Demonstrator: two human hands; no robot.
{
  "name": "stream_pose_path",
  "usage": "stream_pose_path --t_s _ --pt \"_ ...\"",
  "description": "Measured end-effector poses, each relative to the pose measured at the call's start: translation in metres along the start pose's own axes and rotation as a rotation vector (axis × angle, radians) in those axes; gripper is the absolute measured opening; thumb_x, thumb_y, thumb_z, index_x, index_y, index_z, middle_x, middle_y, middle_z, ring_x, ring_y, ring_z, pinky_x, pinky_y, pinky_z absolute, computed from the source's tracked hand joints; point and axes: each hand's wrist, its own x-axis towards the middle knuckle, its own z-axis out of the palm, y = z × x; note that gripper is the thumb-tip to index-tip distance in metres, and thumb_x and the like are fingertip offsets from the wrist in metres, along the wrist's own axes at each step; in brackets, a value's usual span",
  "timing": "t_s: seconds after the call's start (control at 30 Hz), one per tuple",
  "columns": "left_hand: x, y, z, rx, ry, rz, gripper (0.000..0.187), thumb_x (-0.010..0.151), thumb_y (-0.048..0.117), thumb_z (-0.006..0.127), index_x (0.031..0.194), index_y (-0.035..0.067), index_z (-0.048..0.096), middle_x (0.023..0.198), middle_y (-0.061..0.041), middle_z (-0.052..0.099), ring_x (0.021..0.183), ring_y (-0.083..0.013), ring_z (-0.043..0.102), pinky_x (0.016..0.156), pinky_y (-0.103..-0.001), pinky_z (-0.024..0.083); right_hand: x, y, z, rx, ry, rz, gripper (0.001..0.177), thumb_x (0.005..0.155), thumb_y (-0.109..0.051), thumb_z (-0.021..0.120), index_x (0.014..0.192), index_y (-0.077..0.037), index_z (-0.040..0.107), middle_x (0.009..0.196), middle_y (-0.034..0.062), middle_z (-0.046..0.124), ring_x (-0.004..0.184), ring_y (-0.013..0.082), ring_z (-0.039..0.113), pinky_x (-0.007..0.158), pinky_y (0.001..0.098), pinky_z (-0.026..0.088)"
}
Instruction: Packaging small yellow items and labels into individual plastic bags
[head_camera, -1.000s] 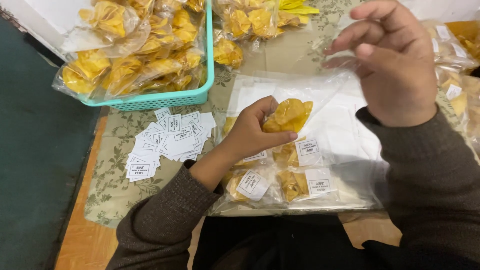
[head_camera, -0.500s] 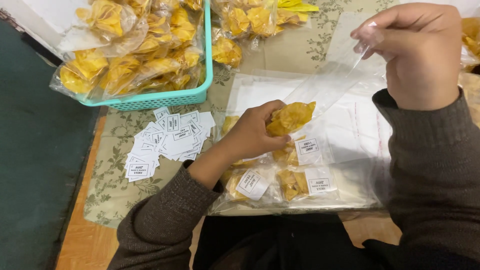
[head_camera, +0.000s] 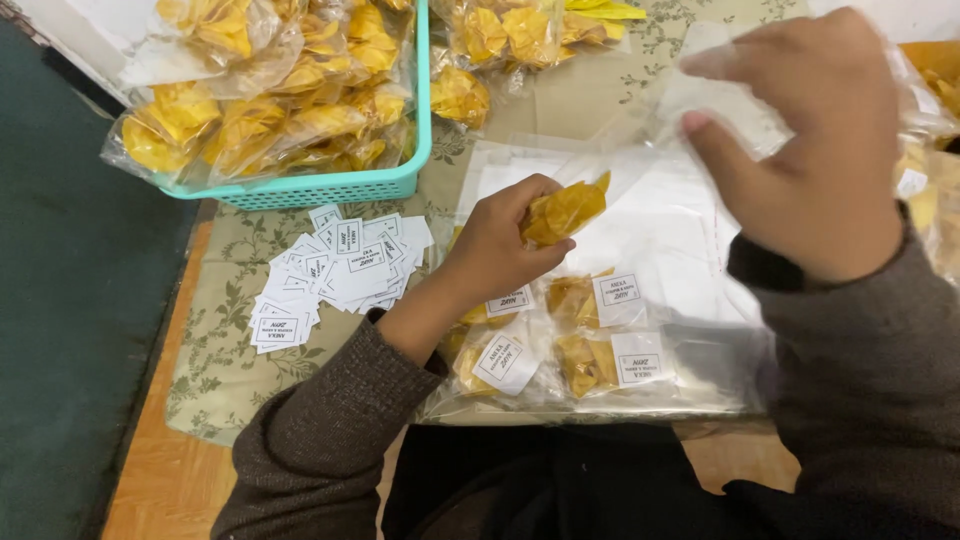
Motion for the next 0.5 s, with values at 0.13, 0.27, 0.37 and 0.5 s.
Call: stream_pose_path --t_s 0.13,0.27,0.37,0.5 --pt "-0.001 0.004 -0.002 0.054 0.029 0.068 0.035 0.082 0.016 0.081 0.11 0.014 0.061 0.095 -0.002 0.066 0.081 -0.0152 0.063 0.066 -0.028 0.049 0.004 0.002 0.013 -0.162 -0.102 -0.121 0.022 0.115 -0.018 0.075 0.118 0.004 0.074 0.105 0.0176 0.066 0.094 0.0335 0.055 0.09 0.0454 0.037" --pt "0.0 0.002 -0.004 0.073 0.037 0.068 0.036 0.082 0.02 0.082 0.111 0.015 0.06 0.096 -0.002 0.066 0.079 -0.0157 0.061 0.064 -0.029 0.047 0.001 0.006 0.017 -0.151 -0.099 -0.078 0.025 0.121 -0.022 0.066 0.123 0.003 0.066 0.097 0.0146 0.051 0.091 0.0328 0.048 0.092 0.0466 0.036" --pt "-0.001 0.004 -0.005 0.04 0.031 0.068 0.042 0.078 0.028 0.088 0.107 0.015 0.06 0.09 0.001 0.062 0.074 -0.0127 0.057 0.065 -0.027 0.044 0.003 0.008 0.018 -0.161 -0.127 -0.104 0.027 0.119 -0.028 0.072 0.112 -0.002 0.074 0.098 0.0089 0.072 0.09 0.0305 0.065 0.093 0.0468 0.041" --pt "-0.003 0.01 -0.008 -0.078 -0.012 0.075 0.042 0.081 0.034 0.082 0.111 0.014 0.061 0.086 0.002 0.06 0.069 -0.0093 0.053 0.063 -0.026 0.042 0.002 0.008 0.017 -0.002 -0.131 -0.072 0.021 0.116 -0.018 0.078 0.1 -0.005 0.076 0.091 0.0058 0.068 0.084 0.0255 0.057 0.09 0.0431 0.037"
